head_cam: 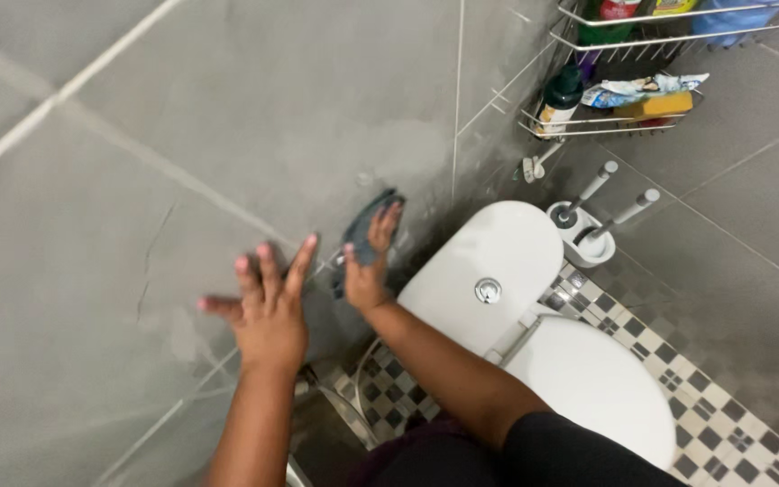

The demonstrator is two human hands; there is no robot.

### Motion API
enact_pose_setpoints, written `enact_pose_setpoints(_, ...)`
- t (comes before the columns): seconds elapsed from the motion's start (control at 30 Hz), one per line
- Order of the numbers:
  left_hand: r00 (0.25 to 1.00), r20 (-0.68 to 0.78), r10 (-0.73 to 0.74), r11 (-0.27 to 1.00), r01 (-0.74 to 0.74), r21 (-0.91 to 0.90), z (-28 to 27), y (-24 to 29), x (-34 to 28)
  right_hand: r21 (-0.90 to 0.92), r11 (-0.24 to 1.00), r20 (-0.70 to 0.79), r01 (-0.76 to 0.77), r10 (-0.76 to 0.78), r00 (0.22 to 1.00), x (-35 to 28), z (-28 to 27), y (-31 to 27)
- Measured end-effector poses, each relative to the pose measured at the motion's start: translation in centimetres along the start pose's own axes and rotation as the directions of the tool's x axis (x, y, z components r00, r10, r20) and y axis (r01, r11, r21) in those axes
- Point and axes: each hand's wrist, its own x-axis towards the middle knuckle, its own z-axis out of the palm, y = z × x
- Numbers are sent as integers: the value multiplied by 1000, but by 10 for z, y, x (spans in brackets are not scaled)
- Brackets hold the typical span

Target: The person wets a cloth in a bowl of water and wipes the tiled bathroom wall and toilet tank with the cloth.

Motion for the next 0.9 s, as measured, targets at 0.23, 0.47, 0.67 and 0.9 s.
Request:
enact_pose_setpoints(0.23, 999, -27, -20, 998, 21, 56, 36, 12, 0, 482, 758, -353, -440, 628, 694, 214, -63, 226)
enact_pose_setpoints(0.47, 999, -42, -29, 996, 33, 83, 38, 12, 6, 599, 799, -448, 47, 286, 847, 286, -114, 275)
enact_pose_setpoints(0.67, 999, -35, -37, 994, 41, 106, 37, 16, 6, -83, 739, -142, -669, 655, 742, 97, -18, 156)
enact_pose_setpoints(0.9, 1000, -22, -20, 1000, 20, 0, 31, 17, 2, 30, 991, 189, -133, 125, 974, -78, 5, 84)
